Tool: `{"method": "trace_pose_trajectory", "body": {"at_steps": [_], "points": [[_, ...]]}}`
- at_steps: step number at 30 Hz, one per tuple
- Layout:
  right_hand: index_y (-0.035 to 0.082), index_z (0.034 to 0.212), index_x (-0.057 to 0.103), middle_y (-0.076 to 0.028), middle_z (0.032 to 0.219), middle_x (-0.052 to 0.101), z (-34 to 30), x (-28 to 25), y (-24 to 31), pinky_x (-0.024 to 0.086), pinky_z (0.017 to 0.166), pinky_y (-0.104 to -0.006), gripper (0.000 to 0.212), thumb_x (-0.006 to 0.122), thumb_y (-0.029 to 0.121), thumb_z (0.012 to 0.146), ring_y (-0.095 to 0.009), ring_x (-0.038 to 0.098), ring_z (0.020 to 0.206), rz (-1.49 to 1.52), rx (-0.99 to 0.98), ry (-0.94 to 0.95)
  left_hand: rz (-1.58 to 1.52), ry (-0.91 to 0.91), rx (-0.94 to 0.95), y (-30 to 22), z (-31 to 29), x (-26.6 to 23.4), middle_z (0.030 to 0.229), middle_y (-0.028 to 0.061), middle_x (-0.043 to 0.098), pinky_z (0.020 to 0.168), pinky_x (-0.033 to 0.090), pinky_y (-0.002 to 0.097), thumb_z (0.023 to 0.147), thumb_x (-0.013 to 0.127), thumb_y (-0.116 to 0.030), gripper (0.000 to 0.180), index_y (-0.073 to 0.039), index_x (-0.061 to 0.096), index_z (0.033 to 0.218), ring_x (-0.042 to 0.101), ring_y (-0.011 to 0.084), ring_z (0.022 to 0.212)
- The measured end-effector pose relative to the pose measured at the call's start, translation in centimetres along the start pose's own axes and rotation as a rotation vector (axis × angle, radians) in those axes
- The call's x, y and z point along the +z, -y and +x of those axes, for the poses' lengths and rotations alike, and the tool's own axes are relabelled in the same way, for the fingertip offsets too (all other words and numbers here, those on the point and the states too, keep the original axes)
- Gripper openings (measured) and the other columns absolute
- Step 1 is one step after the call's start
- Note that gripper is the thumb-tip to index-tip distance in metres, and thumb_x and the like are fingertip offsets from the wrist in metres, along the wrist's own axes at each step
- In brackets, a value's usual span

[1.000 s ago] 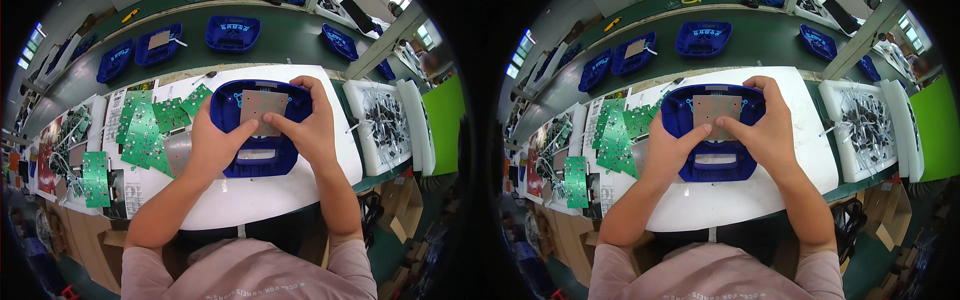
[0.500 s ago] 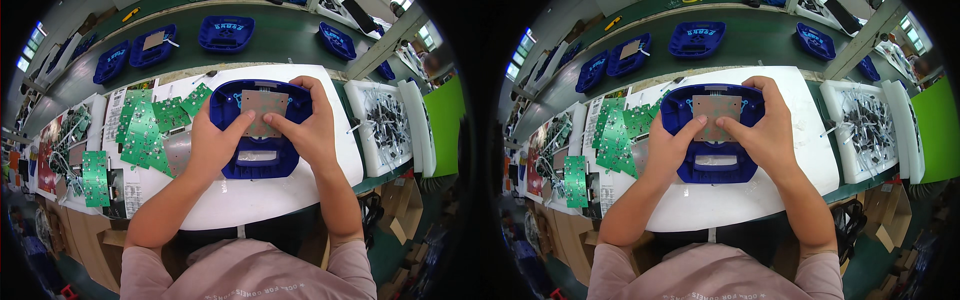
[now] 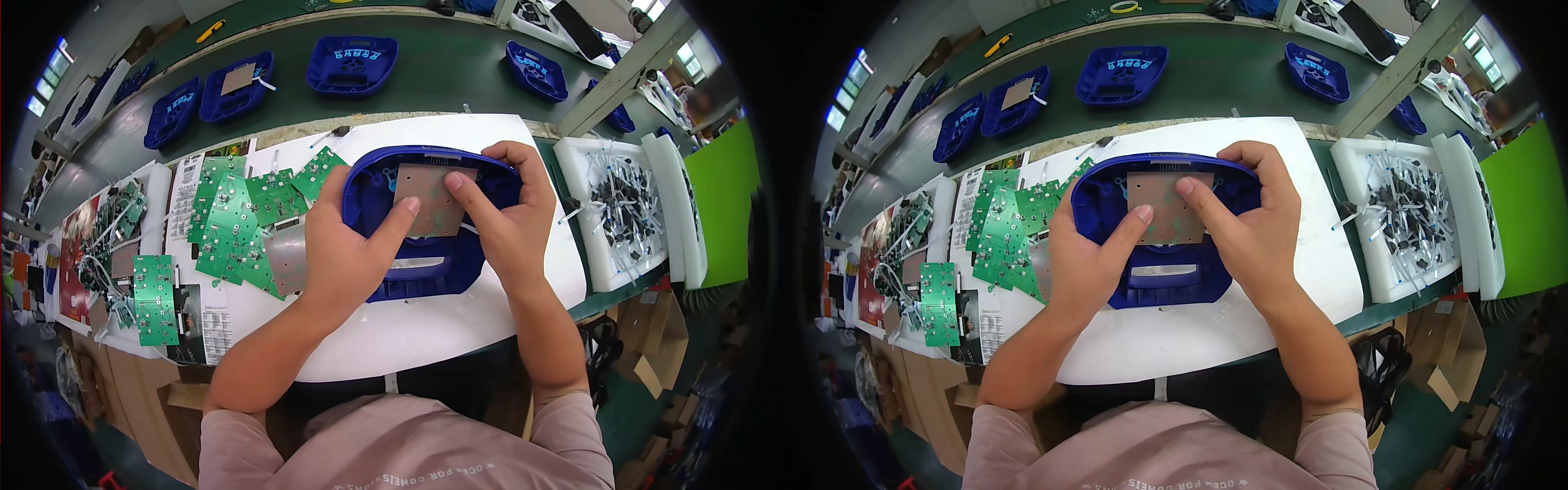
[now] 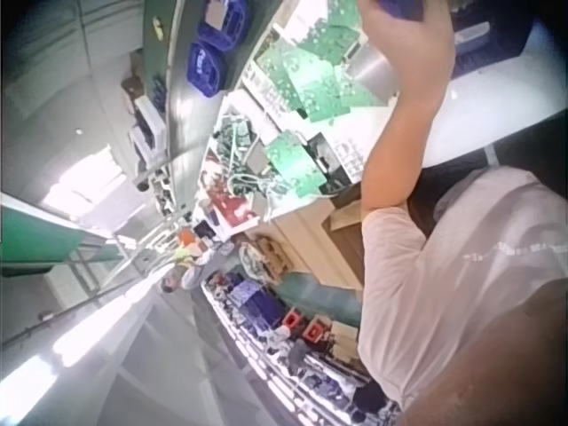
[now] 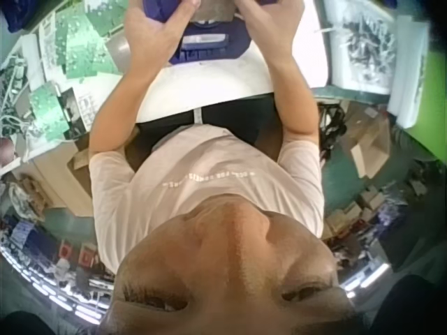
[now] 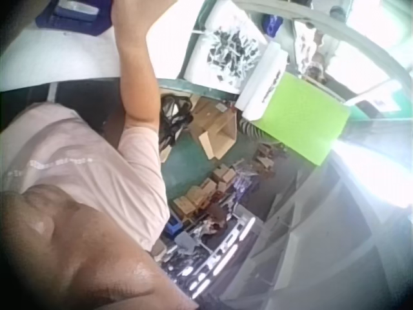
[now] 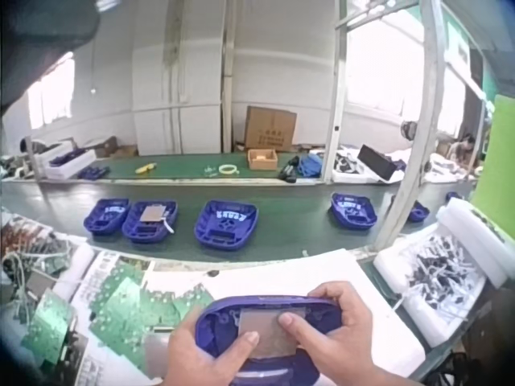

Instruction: The person attaches a cable to a circuit board, places the board into a blue plastic housing, and presses a metal plate over it before placing the unit on a conveyor belt.

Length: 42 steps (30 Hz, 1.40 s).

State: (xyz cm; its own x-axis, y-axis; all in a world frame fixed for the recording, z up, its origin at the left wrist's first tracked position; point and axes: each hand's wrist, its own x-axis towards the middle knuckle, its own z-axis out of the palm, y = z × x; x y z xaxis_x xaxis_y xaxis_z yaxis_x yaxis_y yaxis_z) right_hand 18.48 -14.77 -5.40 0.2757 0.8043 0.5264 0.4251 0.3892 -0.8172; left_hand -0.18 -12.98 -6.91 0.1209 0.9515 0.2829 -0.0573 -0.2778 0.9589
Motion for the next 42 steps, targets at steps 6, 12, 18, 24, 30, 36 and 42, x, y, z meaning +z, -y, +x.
{"method": "trace_pose_trajectory", "body": {"at_steps": [6, 12, 18, 24, 30, 36, 42], "points": [[0.001, 0.105, 0.063, -0.006, 0.098, 0.067, 0.1, -0.2, 0.2, 0.05, 0.087, -0.0284, 0.037, 0.087, 0.013, 0.08, -0.014, 0.062, 0.093, 0.003, 0.085, 0.025, 0.034, 0.02, -0.039, 0.1, 0.1, 0.0, 0.104, 0.012, 0.074, 0.086, 0.055, 0.0314, 0.09, 0.08, -0.015, 0.036, 0.004, 0.063, 0.115, 0.07, 0.0164, 0.094], [0.001, 0.107, 0.062, -0.006, 0.097, 0.067, 0.3, -0.1, -0.1, 0.051, 0.087, -0.0287, 0.037, 0.086, 0.014, 0.081, -0.015, 0.063, 0.092, 0.033, 0.133, 0.065, 0.019, 0.019, -0.117, 0.8, 0.2, -0.1, 0.106, 0.0124, 0.073, 0.087, 0.056, 0.0329, 0.089, 0.081, -0.016, 0.041, 0.004, 0.062, 0.119, 0.071, 0.018, 0.097], [0.001, 0.115, 0.059, -0.009, 0.101, 0.068, 0.6, 0.1, -0.3, 0.053, 0.085, -0.0306, 0.042, 0.084, 0.014, 0.083, -0.017, 0.064, 0.093, -0.055, 0.062, 0.103, -0.035, 0.019, -0.154, 1.1, 0.7, -0.5, 0.11, 0.0127, 0.073, 0.088, 0.056, 0.0329, 0.087, 0.083, -0.018, 0.045, 0.003, 0.062, 0.121, 0.071, 0.0184, 0.1], [0.002, 0.132, 0.055, -0.017, 0.117, 0.064, 1.3, -2.4, 1.7, 0.053, 0.086, -0.0342, 0.058, 0.083, 0.018, 0.085, -0.025, 0.065, 0.102, -0.456, -0.106, 0.014, -0.282, -0.138, -0.337, 0.3, 1.6, -0.6, 0.113, 0.0098, 0.073, 0.089, 0.058, 0.0334, 0.091, 0.08, -0.014, 0.04, 0.0, 0.063, 0.124, 0.071, 0.0178, 0.102], [0.002, 0.126, 0.054, -0.015, 0.093, 0.073, 0.2, -2.9, 4.2, 0.052, 0.055, -0.0287, 0.047, 0.08, 0.014, 0.089, -0.019, 0.071, 0.06, -0.255, 0.31, 0.343, -0.585, -0.18, -0.502, -0.2, 2.7, -2.6, 0.116, 0.0098, 0.073, 0.089, 0.058, 0.0341, 0.092, 0.079, -0.015, 0.038, -0.001, 0.063, 0.124, 0.071, 0.0183, 0.102], [0.004, 0.128, 0.048, -0.005, 0.081, 0.066, 1.0, -2.2, 1.7, 0.046, 0.058, -0.0191, 0.051, 0.073, -0.005, 0.085, -0.007, 0.064, 0.066, -0.042, 0.336, 0.227, -0.488, -0.077, -0.552, 0.7, 3.9, -3.1, 0.132, 0.0128, 0.064, 0.103, 0.051, 0.0388, 0.095, 0.077, -0.033, 0.063, -0.001, 0.048, 0.141, 0.063, 0.0208, 0.12], [0.003, 0.094, 0.062, 0.002, 0.074, 0.061, 12.2, -3.3, -6.6, 0.039, 0.057, -0.0223, 0.009, 0.071, 0.002, 0.091, -0.004, 0.051, 0.064, -0.184, 0.083, 0.219, -0.058, 0.04, -0.315, -3.4, 7.2, -10.9, 0.131, 0.0115, 0.063, 0.095, 0.051, 0.0346, 0.091, 0.078, -0.026, 0.054, -0.006, 0.057, 0.137, 0.063, 0.018, 0.112]]}}
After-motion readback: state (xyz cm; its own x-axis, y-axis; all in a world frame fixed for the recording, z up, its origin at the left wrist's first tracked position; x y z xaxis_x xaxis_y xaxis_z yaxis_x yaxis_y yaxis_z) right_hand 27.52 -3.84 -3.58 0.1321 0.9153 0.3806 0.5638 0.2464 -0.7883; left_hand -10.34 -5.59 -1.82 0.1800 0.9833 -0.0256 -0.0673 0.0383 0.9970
